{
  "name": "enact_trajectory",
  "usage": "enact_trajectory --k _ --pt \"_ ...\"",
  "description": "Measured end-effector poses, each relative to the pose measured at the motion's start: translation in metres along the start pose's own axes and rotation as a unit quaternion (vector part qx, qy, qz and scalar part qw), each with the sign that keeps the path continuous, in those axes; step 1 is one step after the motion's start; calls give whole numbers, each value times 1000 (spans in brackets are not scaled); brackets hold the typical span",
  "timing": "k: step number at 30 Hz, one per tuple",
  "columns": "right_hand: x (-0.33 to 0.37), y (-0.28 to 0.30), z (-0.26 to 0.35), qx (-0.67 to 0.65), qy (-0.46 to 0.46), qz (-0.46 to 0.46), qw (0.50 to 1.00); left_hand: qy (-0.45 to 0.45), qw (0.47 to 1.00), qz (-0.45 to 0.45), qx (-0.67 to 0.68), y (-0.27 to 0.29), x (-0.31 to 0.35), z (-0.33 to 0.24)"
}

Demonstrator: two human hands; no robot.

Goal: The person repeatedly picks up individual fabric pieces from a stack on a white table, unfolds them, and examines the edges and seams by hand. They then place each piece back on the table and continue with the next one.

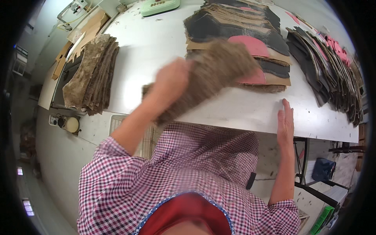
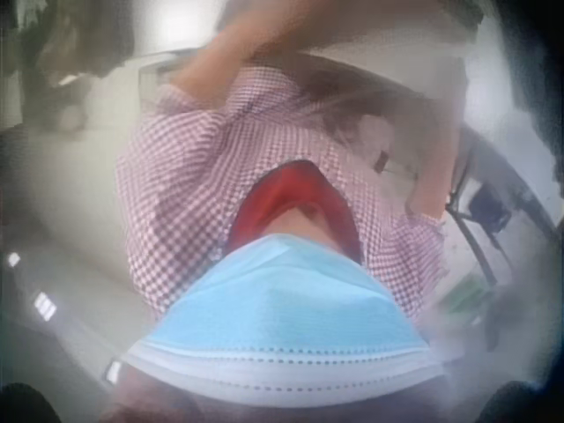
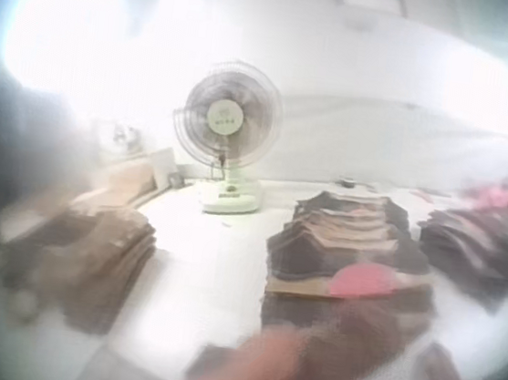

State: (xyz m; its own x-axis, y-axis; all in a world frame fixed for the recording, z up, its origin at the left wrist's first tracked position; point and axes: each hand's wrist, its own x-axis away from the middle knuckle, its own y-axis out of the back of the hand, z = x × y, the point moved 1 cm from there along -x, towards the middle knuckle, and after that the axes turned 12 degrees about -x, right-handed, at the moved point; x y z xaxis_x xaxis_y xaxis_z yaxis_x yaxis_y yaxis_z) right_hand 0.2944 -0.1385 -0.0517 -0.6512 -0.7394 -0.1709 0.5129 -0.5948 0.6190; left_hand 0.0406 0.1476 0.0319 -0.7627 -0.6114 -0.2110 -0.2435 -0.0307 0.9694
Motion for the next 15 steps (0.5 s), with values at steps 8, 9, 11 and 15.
enact_trajectory --k 8,9,11,15 --pt "-5 1 -12 83 76 -29 993 434 886 78 -140 -25 -10 224" --pt "-5 6 -8 80 72 -33 994 448 880 78 -140 -17 -16 204" --pt "-1 8 4 66 70 -23 995 433 886 87 -142 -12 -14 209" --pt "-11 5 18 -82 48 -70 993 274 918 -95 -272 -19 -28 211"
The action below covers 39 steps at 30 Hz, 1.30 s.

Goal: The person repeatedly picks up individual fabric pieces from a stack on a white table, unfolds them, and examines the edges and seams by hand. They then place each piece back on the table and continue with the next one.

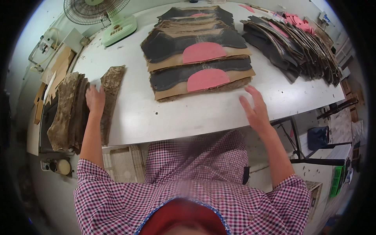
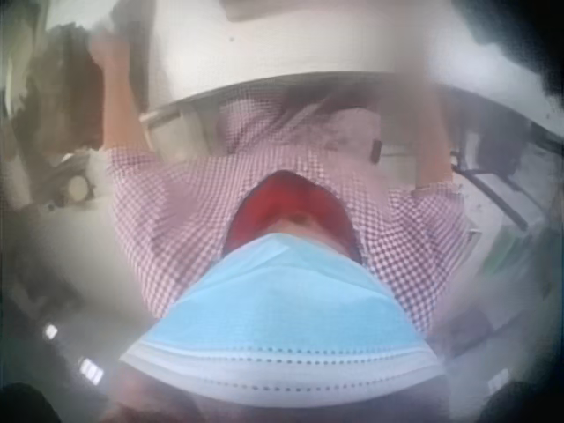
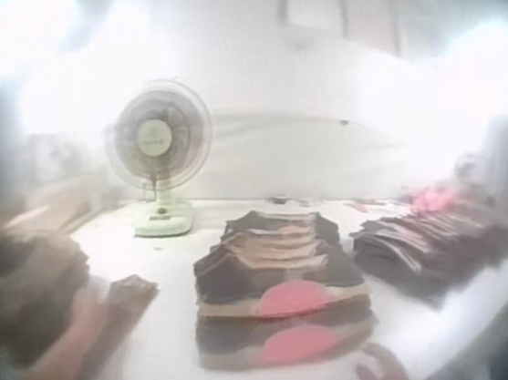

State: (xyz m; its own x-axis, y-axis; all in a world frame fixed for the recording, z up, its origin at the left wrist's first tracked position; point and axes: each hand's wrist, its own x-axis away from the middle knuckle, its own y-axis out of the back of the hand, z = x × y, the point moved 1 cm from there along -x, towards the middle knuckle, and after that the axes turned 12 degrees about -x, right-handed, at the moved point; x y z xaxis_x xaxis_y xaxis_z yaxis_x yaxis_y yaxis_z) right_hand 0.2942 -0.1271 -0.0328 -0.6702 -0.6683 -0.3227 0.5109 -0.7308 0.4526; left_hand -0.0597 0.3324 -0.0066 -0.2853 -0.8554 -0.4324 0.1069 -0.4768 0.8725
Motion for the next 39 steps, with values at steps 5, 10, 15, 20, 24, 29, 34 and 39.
enact_trajectory --k 5,10,15,20,24,29,34,39 --pt "-83 -54 85 -212 13 53 976 -205 817 31 538 93 -5 -137" --pt "-143 -100 63 -299 -216 58 928 -216 842 91 486 130 -13 -196" --pt "-133 -79 80 -465 -221 67 855 -497 727 -237 410 190 78 -228" --pt "-108 -49 77 -438 -210 71 871 -605 662 -222 382 199 178 -228" --pt "-58 -13 72 -461 -139 -14 877 -495 614 -162 593 202 183 -176" --pt "-10 -13 104 -484 -173 152 844 -192 498 335 776 162 183 -186" --pt "-6 -42 122 -323 -130 150 925 -85 340 423 835 154 212 -185" --pt "6 -36 135 -235 14 127 963 -4 363 386 848 168 213 -190"
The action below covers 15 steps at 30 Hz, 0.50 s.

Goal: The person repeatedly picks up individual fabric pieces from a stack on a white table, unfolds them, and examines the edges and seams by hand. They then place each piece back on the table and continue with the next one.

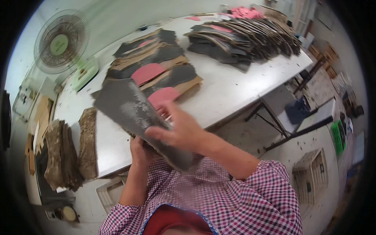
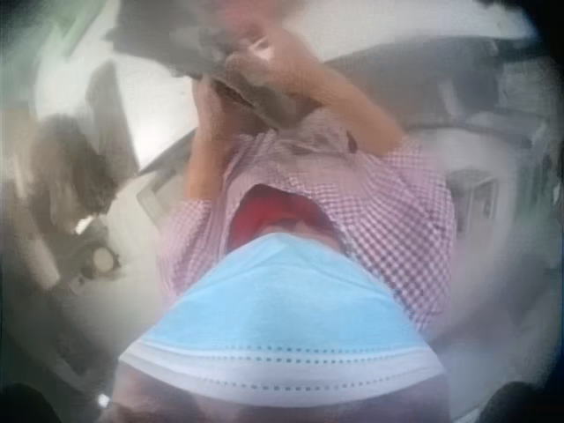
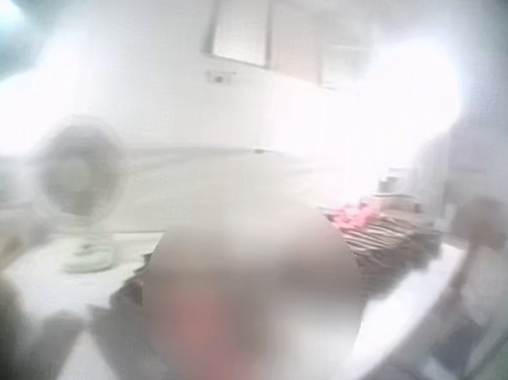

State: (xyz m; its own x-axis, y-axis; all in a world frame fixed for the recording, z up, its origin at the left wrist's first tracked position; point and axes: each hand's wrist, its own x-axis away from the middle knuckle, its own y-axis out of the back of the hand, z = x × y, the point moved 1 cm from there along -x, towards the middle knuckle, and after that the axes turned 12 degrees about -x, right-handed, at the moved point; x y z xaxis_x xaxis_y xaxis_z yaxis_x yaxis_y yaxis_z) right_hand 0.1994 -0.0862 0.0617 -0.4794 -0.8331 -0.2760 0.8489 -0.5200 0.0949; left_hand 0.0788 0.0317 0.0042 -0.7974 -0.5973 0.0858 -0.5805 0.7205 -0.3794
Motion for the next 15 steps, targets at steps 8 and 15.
enact_trajectory --k 8,15 --pt "4 20 -5 -200 -105 -35 974 -4 990 100 98 6 15 -13" --pt "12 44 -49 162 19 -157 974 95 988 70 99 39 27 -4"
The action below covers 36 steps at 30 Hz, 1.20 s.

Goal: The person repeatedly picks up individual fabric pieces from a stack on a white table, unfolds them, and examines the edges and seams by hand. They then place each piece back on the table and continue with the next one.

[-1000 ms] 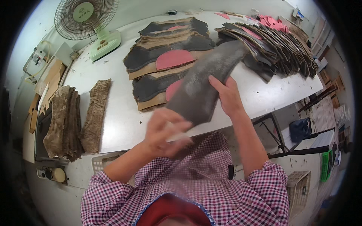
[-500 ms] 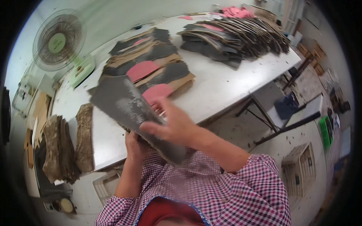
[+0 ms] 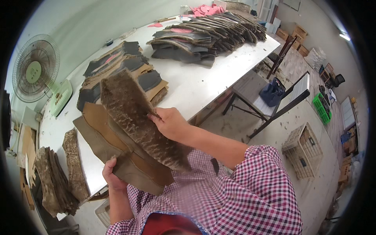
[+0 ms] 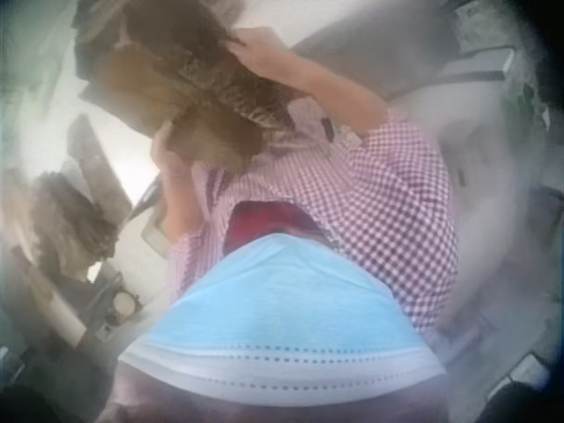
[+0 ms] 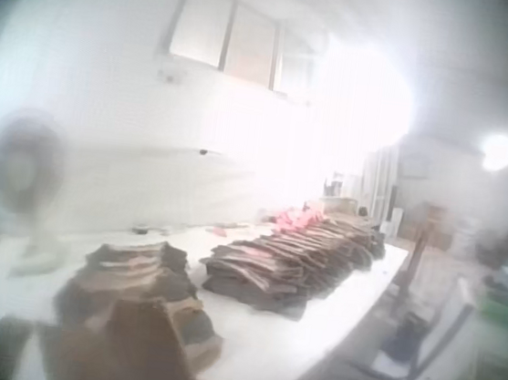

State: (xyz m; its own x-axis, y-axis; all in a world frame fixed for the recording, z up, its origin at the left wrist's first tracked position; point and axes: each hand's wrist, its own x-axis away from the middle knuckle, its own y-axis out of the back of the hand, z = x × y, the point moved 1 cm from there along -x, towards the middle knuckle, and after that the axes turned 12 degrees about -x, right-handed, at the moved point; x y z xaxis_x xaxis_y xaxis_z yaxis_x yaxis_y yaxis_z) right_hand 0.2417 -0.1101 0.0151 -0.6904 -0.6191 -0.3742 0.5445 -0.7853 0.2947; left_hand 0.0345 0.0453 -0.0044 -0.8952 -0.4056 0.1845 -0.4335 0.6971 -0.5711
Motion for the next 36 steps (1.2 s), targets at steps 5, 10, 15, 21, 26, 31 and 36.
enact_trajectory --k 5,10,15,21,26,31,36 --pt "7 -38 -20 -203 -89 61 973 33 996 -81 -6 -12 12 15" --pt "11 -69 -63 -266 -150 149 940 -13 998 -3 69 -30 7 10" --pt "-5 -26 -6 -15 -5 16 1000 -3 996 -16 84 -26 13 2" --pt "29 -21 62 37 127 33 991 -7 996 42 78 -25 11 14" --pt "29 -24 60 -39 23 62 997 -14 1000 1 10 -34 17 19" --pt "25 -15 65 -116 -45 111 986 1 1000 16 8 -26 20 18" --pt "37 -18 66 -147 -87 62 983 -28 999 20 18 -31 15 21"
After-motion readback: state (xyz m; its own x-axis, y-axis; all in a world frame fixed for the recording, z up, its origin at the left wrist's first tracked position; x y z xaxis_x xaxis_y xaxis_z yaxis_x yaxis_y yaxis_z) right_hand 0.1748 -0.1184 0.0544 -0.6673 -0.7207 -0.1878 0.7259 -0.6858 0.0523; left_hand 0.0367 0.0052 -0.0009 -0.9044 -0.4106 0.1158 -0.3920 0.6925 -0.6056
